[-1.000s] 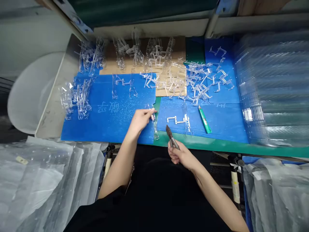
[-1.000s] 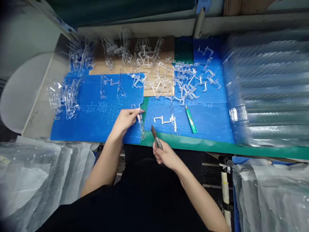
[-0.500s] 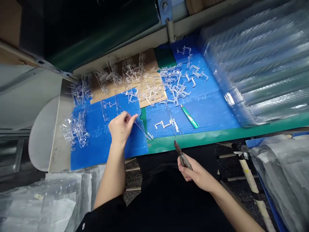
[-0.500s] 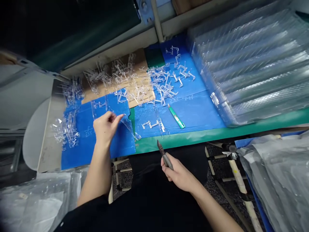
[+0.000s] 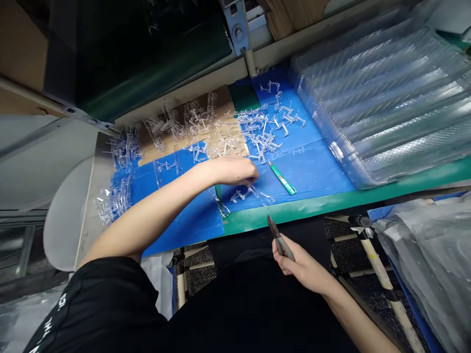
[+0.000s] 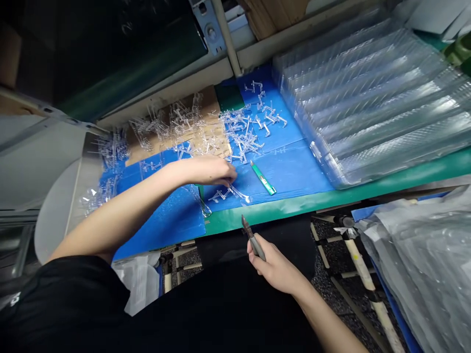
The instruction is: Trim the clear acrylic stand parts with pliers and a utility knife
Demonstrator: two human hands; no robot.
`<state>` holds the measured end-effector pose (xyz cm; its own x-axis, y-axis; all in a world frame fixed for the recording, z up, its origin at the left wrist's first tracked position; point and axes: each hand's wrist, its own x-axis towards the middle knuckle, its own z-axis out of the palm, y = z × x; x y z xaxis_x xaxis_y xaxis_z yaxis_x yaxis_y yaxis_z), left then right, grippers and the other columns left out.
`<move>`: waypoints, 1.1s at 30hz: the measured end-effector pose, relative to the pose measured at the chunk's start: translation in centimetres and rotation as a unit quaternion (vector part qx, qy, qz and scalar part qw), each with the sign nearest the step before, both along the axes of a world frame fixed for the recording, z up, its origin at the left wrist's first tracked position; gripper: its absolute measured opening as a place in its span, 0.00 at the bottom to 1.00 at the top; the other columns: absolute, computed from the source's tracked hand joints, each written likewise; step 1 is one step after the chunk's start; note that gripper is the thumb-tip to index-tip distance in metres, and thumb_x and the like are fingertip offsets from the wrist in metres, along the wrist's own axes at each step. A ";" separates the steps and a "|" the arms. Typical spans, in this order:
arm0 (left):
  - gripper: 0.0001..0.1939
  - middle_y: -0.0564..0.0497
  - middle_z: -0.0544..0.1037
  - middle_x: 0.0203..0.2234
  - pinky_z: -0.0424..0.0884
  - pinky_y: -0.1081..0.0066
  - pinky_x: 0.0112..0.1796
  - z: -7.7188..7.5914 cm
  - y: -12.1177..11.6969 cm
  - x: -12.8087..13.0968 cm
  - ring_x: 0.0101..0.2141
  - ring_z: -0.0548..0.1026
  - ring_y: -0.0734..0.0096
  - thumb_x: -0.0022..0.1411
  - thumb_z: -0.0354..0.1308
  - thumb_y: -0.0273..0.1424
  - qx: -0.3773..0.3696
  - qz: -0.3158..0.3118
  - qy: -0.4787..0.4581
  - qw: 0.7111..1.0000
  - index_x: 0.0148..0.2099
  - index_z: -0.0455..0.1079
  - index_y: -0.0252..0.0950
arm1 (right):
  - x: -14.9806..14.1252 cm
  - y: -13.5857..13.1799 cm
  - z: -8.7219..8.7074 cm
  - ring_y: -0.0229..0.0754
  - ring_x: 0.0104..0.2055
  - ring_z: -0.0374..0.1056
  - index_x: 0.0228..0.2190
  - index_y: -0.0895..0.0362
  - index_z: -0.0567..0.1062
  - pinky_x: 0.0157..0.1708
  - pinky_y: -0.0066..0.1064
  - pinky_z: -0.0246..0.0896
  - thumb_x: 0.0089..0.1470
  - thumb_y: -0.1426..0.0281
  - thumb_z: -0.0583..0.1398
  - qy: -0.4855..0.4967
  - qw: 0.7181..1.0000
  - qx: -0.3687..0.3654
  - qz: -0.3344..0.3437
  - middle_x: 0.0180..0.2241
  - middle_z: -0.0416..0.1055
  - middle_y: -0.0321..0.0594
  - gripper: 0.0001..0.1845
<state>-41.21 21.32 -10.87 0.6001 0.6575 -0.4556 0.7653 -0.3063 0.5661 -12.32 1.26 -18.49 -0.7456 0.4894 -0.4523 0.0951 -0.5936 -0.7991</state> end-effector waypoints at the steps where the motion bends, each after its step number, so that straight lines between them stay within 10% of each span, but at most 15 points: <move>1: 0.10 0.52 0.76 0.21 0.62 0.67 0.32 1.0 -0.7 -0.9 0.22 0.69 0.67 0.55 0.74 0.29 0.014 0.021 -0.019 0.999 0.26 0.77 0.42 | -0.2 0.2 0.3 0.38 0.30 0.55 0.41 0.52 0.69 0.31 0.30 0.56 0.68 0.57 0.62 -0.012 1.000 0.018 0.018 0.31 0.61 0.31 0.12; 6: 0.20 0.50 0.78 0.21 0.67 0.71 0.26 3.6 -7.0 -4.3 0.20 0.73 0.70 0.68 0.67 0.49 0.023 0.248 -0.166 0.954 0.32 0.78 0.39 | -2.4 1.5 2.1 0.40 0.36 0.60 0.44 0.52 0.69 0.40 0.33 0.59 0.70 0.65 0.57 -0.057 0.990 0.105 0.076 0.37 0.65 0.33 0.04; 11: 0.20 0.49 0.81 0.25 0.71 0.75 0.26 0.0 -15.1 -3.4 0.20 0.75 0.75 0.68 0.70 0.46 -0.085 0.425 -0.358 0.827 0.34 0.75 0.34 | -4.9 2.6 4.1 0.42 0.38 0.61 0.46 0.51 0.68 0.43 0.36 0.58 0.72 0.63 0.56 -0.096 0.981 0.132 0.104 0.38 0.67 0.34 0.05; 19: 0.15 0.52 0.81 0.25 0.72 0.77 0.28 -3.1 -20.0 -3.5 0.21 0.77 0.78 0.71 0.69 0.38 -0.091 0.459 -0.465 0.752 0.36 0.75 0.33 | -7.2 1.9 5.1 0.42 0.40 0.62 0.46 0.51 0.67 0.46 0.38 0.59 0.73 0.61 0.56 -0.101 0.977 0.135 0.132 0.40 0.68 0.35 0.07; 33: 0.18 0.51 0.81 0.25 0.73 0.77 0.27 -3.8 -20.5 -4.6 0.21 0.77 0.77 0.71 0.69 0.41 -0.114 0.451 -0.470 0.751 0.36 0.73 0.33 | -8.5 1.6 4.8 0.39 0.35 0.58 0.46 0.51 0.68 0.38 0.33 0.62 0.73 0.60 0.57 -0.086 0.984 0.102 0.118 0.39 0.65 0.34 0.08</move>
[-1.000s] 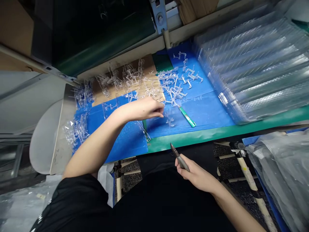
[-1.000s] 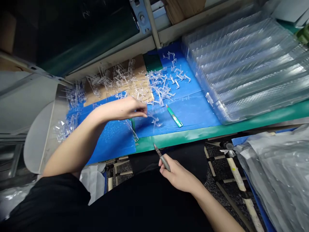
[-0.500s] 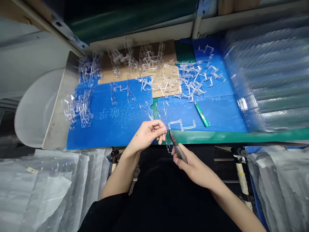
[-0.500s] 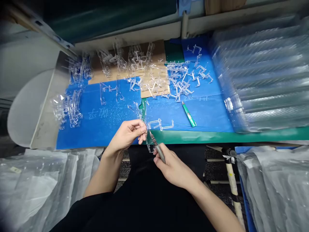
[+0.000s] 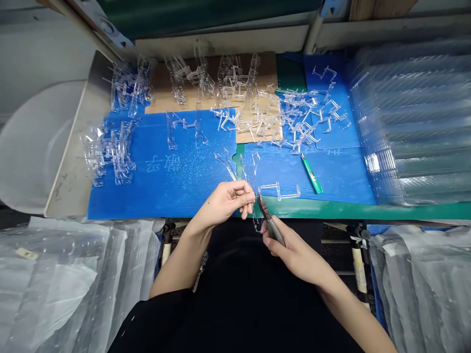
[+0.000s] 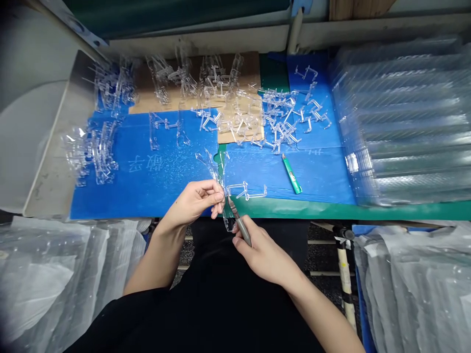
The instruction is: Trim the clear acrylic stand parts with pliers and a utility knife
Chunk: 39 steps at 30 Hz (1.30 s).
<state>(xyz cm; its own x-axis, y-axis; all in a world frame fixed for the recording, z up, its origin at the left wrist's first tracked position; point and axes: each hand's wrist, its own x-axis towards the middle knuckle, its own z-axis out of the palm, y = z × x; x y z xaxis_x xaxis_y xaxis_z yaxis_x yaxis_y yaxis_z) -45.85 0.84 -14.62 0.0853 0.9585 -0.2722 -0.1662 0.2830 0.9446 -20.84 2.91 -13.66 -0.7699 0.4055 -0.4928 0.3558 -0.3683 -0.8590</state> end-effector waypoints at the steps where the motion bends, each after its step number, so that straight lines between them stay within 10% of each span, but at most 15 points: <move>1: 0.18 0.51 0.81 0.25 0.73 0.77 0.27 0.0 0.0 0.0 0.21 0.77 0.77 0.71 0.69 0.42 -0.001 -0.001 0.000 1.000 0.36 0.73 0.33 | 0.0 0.0 0.0 0.39 0.35 0.58 0.46 0.51 0.68 0.38 0.33 0.62 0.73 0.61 0.57 0.001 1.000 -0.001 -0.001 0.38 0.65 0.35 0.08; 16: 0.18 0.52 0.81 0.25 0.73 0.76 0.27 -0.2 0.6 0.3 0.21 0.76 0.77 0.71 0.69 0.41 -0.020 -0.022 -0.020 0.999 0.35 0.73 0.33 | 0.6 1.2 -0.2 0.37 0.29 0.54 0.41 0.51 0.66 0.30 0.30 0.60 0.71 0.63 0.57 0.020 0.999 -0.048 0.016 0.32 0.58 0.32 0.06; 22: 0.23 0.50 0.79 0.21 0.67 0.77 0.23 -0.5 7.6 0.0 0.18 0.73 0.78 0.61 0.76 0.45 -0.048 0.011 0.029 0.998 0.30 0.71 0.32 | -2.2 6.5 -1.8 0.34 0.24 0.42 0.36 0.50 0.59 0.22 0.26 0.44 0.61 0.54 0.61 0.051 0.989 -0.135 -0.042 0.25 0.50 0.26 0.18; 28: 0.22 0.49 0.77 0.18 0.65 0.78 0.22 0.0 12.8 -1.6 0.17 0.71 0.78 0.61 0.74 0.41 -0.056 0.043 0.146 0.987 0.27 0.69 0.33 | 0.4 12.5 -3.1 0.37 0.25 0.50 0.37 0.51 0.62 0.25 0.29 0.52 0.60 0.47 0.59 -0.077 0.983 0.055 -0.157 0.27 0.57 0.30 0.21; 32: 0.21 0.46 0.82 0.25 0.77 0.75 0.28 1.9 10.1 -1.0 0.23 0.80 0.72 0.59 0.75 0.42 -0.027 0.073 0.110 0.991 0.31 0.71 0.33 | 5.0 15.8 -3.9 0.58 0.49 0.67 0.47 0.56 0.67 0.44 0.48 0.67 0.60 0.54 0.62 -0.277 0.884 0.257 -0.274 0.46 0.69 0.55 0.22; 35: 0.23 0.46 0.84 0.27 0.79 0.73 0.27 3.6 7.1 1.0 0.23 0.81 0.70 0.60 0.75 0.46 -0.036 0.072 0.010 0.997 0.34 0.69 0.34 | 6.0 17.5 -4.9 0.76 0.68 0.50 0.57 0.64 0.64 0.61 0.69 0.51 0.63 0.58 0.62 -0.379 0.796 0.365 -0.300 0.64 0.56 0.75 0.30; 39: 0.22 0.46 0.84 0.27 0.82 0.72 0.28 5.3 3.9 3.3 0.26 0.84 0.65 0.65 0.73 0.45 -0.026 0.058 -0.067 0.996 0.35 0.68 0.35 | 4.1 16.8 -5.6 0.77 0.70 0.46 0.64 0.67 0.62 0.62 0.73 0.46 0.69 0.57 0.57 -0.446 0.676 0.533 -0.245 0.68 0.52 0.78 0.32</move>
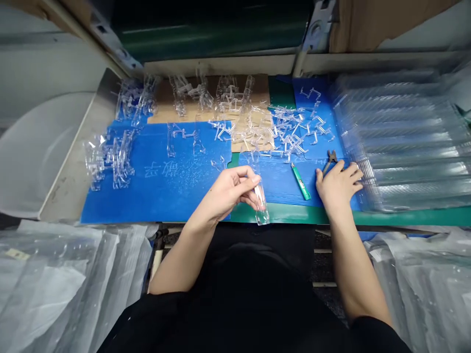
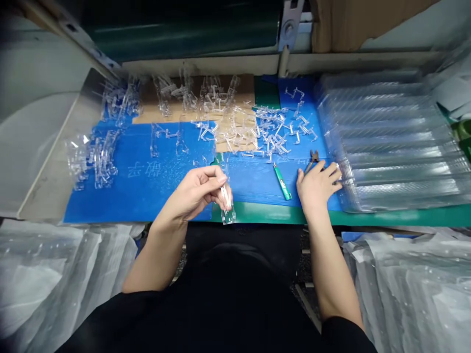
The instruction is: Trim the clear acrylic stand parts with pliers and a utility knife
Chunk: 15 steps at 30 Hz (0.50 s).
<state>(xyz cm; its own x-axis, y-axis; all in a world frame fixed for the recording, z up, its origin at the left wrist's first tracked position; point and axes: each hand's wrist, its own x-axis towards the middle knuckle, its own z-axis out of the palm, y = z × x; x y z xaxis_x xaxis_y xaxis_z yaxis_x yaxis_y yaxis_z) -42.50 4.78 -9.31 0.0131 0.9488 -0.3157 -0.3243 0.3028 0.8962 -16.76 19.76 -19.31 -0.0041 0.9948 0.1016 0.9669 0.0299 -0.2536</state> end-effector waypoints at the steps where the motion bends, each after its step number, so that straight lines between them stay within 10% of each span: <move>1: 0.21 0.45 0.85 0.31 0.84 0.71 0.32 0.2 -0.6 0.3 0.30 0.86 0.63 0.66 0.72 0.44 0.011 0.008 -0.012 1.000 0.36 0.68 0.34 | -0.8 -0.6 0.0 0.76 0.69 0.49 0.64 0.67 0.62 0.62 0.71 0.48 0.70 0.57 0.56 -0.029 0.999 0.032 0.027 0.68 0.54 0.77 0.32; 11: 0.32 0.49 0.86 0.43 0.83 0.64 0.50 -0.8 -3.8 0.0 0.44 0.87 0.65 0.63 0.73 0.28 0.073 0.114 -0.119 0.984 0.61 0.58 0.43 | -5.4 -4.9 -0.2 0.68 0.57 0.64 0.50 0.62 0.68 0.54 0.57 0.62 0.71 0.65 0.50 0.080 0.981 -0.089 0.152 0.53 0.69 0.68 0.15; 15: 0.31 0.54 0.82 0.34 0.76 0.73 0.37 -1.3 -4.4 -0.2 0.31 0.78 0.74 0.63 0.68 0.27 0.095 0.112 -0.072 0.987 0.65 0.63 0.42 | -3.9 -6.2 1.6 0.54 0.41 0.70 0.53 0.57 0.64 0.45 0.46 0.66 0.73 0.61 0.48 0.192 0.955 -0.137 0.178 0.42 0.72 0.51 0.16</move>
<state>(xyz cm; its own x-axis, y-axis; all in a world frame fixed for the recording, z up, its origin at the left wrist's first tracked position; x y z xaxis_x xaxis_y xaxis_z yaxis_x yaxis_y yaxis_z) -42.74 0.36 -10.61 -0.1716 0.9750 -0.1411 -0.4913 0.0394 0.8701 -20.70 13.56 -17.76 -0.3612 0.9272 -0.0996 0.7415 0.2209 -0.6335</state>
